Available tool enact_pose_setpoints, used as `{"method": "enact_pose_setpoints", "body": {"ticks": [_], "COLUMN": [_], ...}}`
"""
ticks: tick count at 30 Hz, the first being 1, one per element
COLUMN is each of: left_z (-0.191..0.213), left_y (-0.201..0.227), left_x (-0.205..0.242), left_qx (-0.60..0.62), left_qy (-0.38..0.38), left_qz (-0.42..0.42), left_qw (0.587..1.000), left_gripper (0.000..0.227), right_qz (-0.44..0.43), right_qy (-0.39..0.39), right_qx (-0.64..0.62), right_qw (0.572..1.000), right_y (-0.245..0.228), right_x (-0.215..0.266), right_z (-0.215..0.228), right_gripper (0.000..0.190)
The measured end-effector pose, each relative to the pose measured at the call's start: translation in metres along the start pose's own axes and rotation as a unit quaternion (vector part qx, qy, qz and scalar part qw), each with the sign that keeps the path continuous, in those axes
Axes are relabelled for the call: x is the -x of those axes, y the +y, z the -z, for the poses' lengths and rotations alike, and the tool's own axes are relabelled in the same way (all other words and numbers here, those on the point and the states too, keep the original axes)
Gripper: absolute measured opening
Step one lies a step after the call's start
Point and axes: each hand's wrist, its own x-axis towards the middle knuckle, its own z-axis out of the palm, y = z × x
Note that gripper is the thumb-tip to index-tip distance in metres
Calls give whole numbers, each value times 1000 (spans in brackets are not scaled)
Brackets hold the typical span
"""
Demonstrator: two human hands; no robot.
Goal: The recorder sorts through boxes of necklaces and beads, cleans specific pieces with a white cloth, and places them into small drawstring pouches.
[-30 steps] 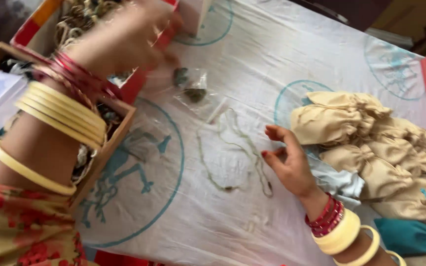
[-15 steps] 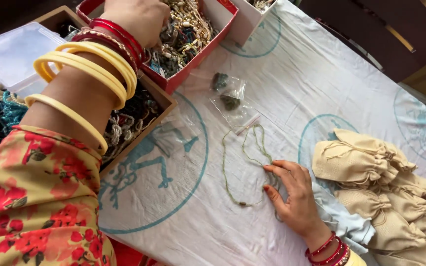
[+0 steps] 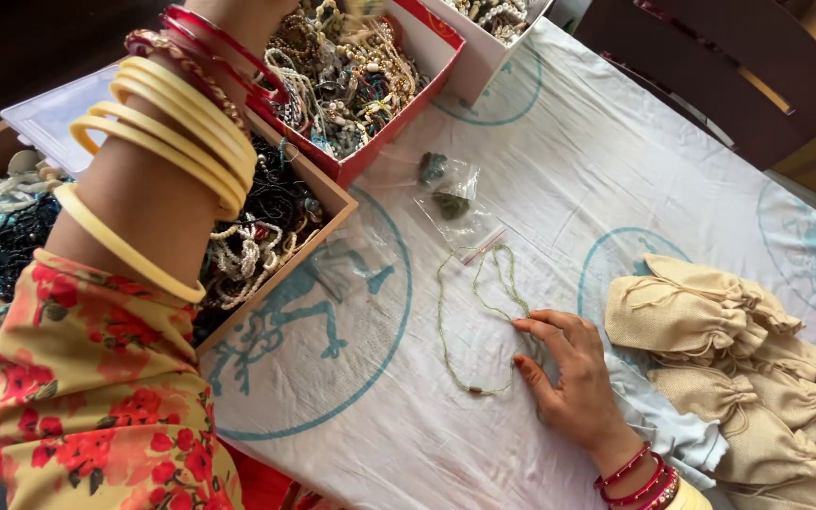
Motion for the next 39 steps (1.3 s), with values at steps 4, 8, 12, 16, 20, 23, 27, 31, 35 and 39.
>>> {"method": "enact_pose_setpoints", "body": {"ticks": [4,8,12,16,20,23,27,31,35,39], "left_z": [-1,2,-14,-13,-2,-2,0,-22,-15,-7], "left_y": [82,154,165,123,53,4,-12,-33,-25,-21], "left_x": [21,37,39,31,13,4,14,4,1,0], "left_qx": [143,283,321,55,-238,-386,-464,-507,-469,-413], "left_qy": [2,-10,-34,45,50,45,-5,52,31,76], "left_qz": [-41,-82,-137,-264,-126,-37,4,21,71,99], "left_qw": [989,956,936,962,962,921,886,860,880,902], "left_gripper": [15,11,16,18,24,29,47,22,15,18], "right_qz": [6,6,13,13,13,-1,18,17,-14,8], "right_qy": [11,20,16,5,7,30,47,26,48,42], "right_qx": [-1,-2,-11,-7,-3,-46,-67,-6,-27,-38], "right_qw": [1000,1000,1000,1000,1000,998,996,999,998,998], "right_y": [0,1,-2,1,3,2,-7,7,13,-14], "right_x": [-1,-1,-1,1,2,1,-8,2,9,-7], "right_z": [1,1,3,2,1,1,6,-8,-8,0], "right_gripper": [38,38,37,38,38,39,44,35,20,33]}}
